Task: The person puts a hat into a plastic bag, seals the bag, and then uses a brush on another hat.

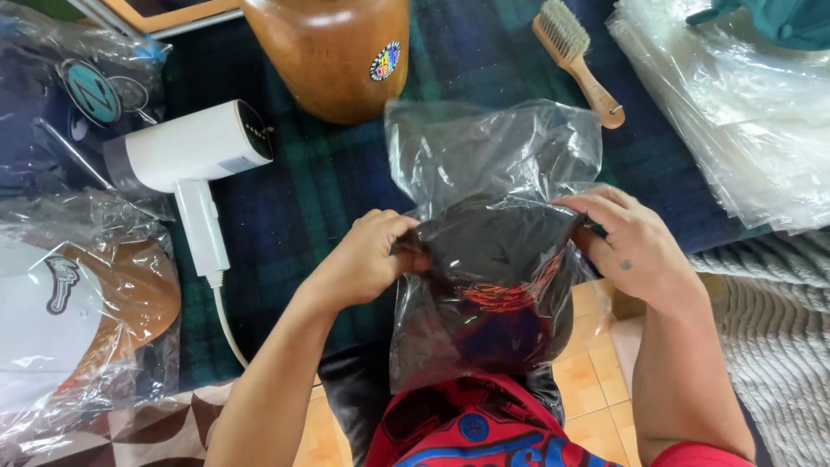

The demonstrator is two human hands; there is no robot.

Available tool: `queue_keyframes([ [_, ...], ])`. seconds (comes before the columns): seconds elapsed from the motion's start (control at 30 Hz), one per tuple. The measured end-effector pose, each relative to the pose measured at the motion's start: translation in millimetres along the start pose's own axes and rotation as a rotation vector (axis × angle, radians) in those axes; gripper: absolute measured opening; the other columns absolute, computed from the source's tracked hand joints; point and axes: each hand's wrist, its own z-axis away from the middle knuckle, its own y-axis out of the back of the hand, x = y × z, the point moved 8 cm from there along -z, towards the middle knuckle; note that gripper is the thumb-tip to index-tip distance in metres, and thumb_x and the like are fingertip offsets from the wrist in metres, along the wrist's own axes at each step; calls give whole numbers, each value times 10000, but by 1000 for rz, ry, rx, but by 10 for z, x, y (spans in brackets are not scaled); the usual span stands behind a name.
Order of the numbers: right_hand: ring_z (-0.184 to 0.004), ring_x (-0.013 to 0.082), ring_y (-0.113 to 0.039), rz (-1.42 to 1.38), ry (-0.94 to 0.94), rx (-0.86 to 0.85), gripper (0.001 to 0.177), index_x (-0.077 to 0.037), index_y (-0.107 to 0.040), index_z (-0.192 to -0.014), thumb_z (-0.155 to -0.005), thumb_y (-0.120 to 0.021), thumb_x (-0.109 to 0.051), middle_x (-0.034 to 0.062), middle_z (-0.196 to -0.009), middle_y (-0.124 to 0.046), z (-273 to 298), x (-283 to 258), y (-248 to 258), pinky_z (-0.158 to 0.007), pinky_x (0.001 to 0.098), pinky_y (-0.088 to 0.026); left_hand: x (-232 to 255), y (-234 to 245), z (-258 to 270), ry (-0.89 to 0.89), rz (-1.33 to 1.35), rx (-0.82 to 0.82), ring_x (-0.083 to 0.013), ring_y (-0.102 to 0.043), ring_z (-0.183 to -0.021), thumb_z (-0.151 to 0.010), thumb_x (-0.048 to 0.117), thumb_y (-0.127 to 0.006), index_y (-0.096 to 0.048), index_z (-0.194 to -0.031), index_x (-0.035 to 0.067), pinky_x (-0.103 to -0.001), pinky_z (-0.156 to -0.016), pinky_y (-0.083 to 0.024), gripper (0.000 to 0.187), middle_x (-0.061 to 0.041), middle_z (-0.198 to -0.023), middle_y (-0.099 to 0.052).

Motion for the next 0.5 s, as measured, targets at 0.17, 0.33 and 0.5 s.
queue_keyframes([
  [0.17,-1305,356,-316,186,211,264,480,-225,-764,-1153,-802,-676,90,110,-1353,-388,194,-448,384,-1142,561,-225,391,264,532,-240,-163,340,-438,-210,-1339,-849,244,-817,-771,-940,120,-561,-1094,-281,161,-139,-1370,-367],
  [0.33,-1673,427,-161,32,440,110,390,-228,-628,-1305,-915,-613,-221,145,-1687,-336,303,-781,833,-1402,715,-82,1247,752,1087,-555,-196,269,-379,-280,-1523,-761,7,-811,-661,-900,105,-701,-1231,-3,227,-120,-1427,-611],
  [0.5,-1291,409,-682,-550,31,490,495,70,-595,-1148,-826,-573,-305,289,-1296,-650,358,-317,950,-1179,484,-571,1262,1236,887,-529,370,-42,-152,-818,-720,-976,171,-617,-602,-1020,-5,-197,-555,-691,182,-101,-859,-766],
])
